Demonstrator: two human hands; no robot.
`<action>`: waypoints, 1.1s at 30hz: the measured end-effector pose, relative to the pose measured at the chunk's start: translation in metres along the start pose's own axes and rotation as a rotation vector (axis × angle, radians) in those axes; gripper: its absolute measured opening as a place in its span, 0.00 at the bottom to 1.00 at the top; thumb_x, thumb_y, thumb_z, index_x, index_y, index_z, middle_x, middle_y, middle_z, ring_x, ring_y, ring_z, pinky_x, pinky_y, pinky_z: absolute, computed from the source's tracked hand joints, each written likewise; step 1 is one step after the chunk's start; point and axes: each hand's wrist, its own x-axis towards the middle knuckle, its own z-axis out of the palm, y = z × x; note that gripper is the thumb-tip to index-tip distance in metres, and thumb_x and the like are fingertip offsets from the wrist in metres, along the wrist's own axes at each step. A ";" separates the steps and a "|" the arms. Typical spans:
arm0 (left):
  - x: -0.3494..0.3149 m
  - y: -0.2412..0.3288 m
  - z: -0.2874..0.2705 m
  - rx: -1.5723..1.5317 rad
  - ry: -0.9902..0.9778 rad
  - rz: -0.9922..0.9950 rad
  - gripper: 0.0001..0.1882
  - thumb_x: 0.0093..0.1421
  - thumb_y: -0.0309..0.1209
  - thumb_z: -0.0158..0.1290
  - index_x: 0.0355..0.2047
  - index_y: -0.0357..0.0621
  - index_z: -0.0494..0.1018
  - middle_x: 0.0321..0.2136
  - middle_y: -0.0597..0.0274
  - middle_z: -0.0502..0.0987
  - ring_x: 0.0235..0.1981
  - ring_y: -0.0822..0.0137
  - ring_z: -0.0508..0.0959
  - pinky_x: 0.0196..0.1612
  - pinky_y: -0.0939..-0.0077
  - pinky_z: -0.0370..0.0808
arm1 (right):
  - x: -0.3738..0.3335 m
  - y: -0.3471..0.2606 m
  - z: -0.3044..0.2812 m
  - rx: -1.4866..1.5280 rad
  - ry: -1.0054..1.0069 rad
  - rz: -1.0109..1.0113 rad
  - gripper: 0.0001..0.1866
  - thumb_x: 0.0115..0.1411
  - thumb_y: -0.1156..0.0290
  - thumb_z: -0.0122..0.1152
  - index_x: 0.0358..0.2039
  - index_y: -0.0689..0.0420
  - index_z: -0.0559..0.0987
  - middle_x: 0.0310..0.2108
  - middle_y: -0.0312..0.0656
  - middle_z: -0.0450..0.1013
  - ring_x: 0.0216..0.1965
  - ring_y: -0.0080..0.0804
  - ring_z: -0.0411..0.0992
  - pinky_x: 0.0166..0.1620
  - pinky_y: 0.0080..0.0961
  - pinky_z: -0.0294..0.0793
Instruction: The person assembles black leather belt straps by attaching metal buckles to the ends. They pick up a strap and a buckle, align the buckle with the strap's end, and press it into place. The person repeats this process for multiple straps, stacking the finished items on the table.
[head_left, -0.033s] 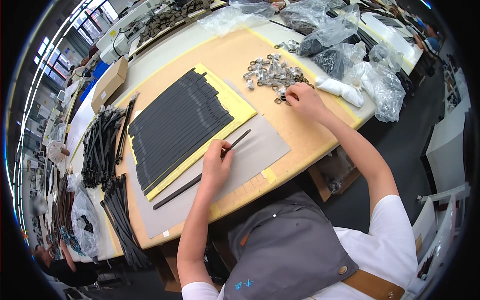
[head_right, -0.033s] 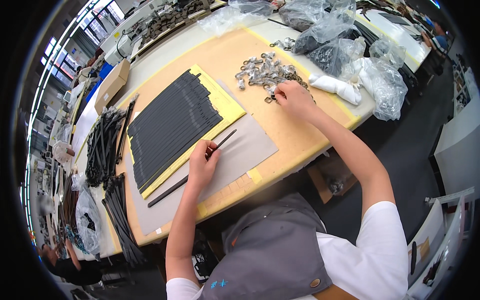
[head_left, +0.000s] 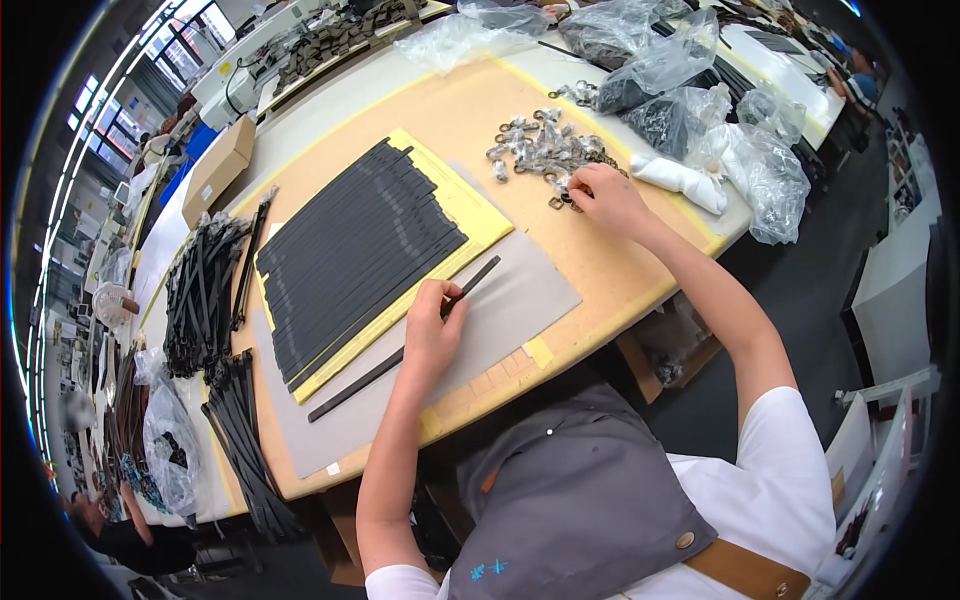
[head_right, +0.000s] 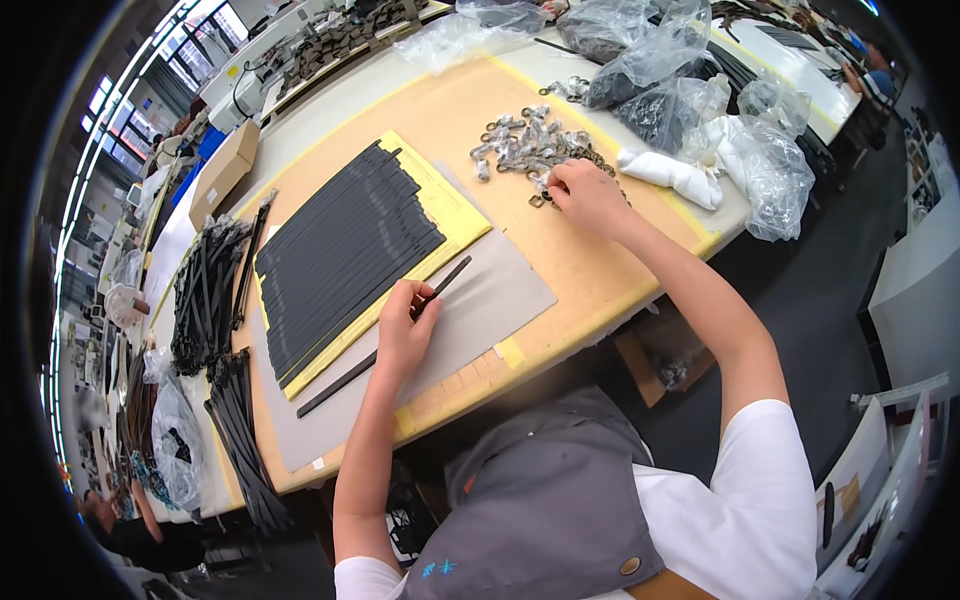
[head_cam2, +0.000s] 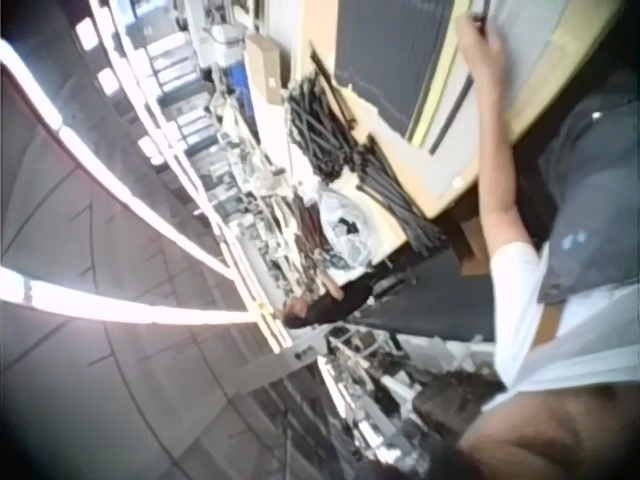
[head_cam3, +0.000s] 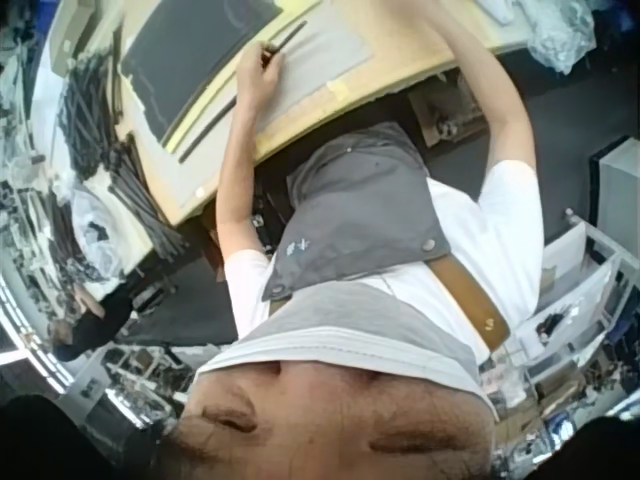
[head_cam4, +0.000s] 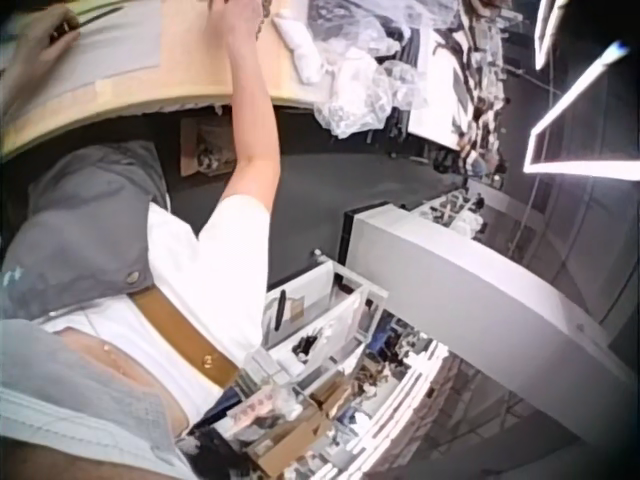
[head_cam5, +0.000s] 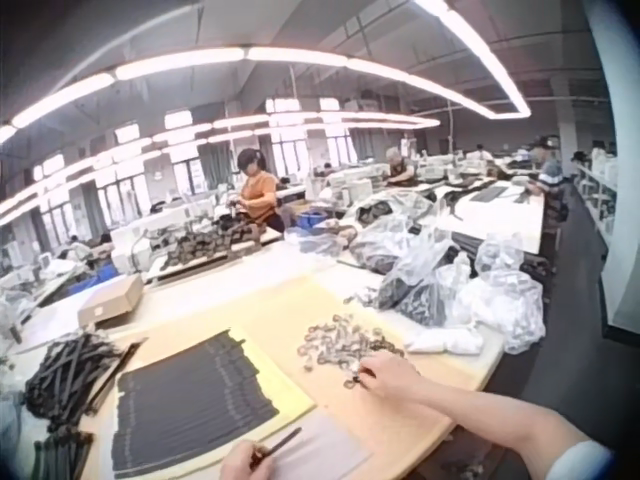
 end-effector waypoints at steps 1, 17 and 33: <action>0.003 -0.004 0.002 0.007 0.018 0.041 0.08 0.63 0.22 0.61 0.38 0.36 0.72 0.34 0.54 0.75 0.34 0.60 0.77 0.38 0.69 0.75 | 0.003 -0.001 0.003 -0.012 -0.043 0.005 0.08 0.63 0.66 0.64 0.37 0.56 0.82 0.39 0.44 0.77 0.45 0.43 0.77 0.48 0.40 0.77; -0.002 -0.024 -0.001 0.008 0.038 0.110 0.09 0.58 0.21 0.62 0.38 0.37 0.74 0.34 0.51 0.76 0.36 0.54 0.78 0.41 0.64 0.76 | -0.023 0.106 -0.079 0.221 0.573 0.166 0.08 0.69 0.69 0.63 0.39 0.62 0.82 0.31 0.40 0.81 0.34 0.26 0.77 0.40 0.26 0.75; -0.064 -0.082 -0.253 0.650 0.545 0.241 0.12 0.54 0.24 0.64 0.39 0.45 0.78 0.50 0.54 0.78 0.57 0.51 0.75 0.60 0.54 0.68 | -0.106 0.157 -0.019 0.312 0.164 0.275 0.13 0.76 0.65 0.57 0.50 0.63 0.79 0.38 0.30 0.73 0.38 0.16 0.66 0.43 0.16 0.67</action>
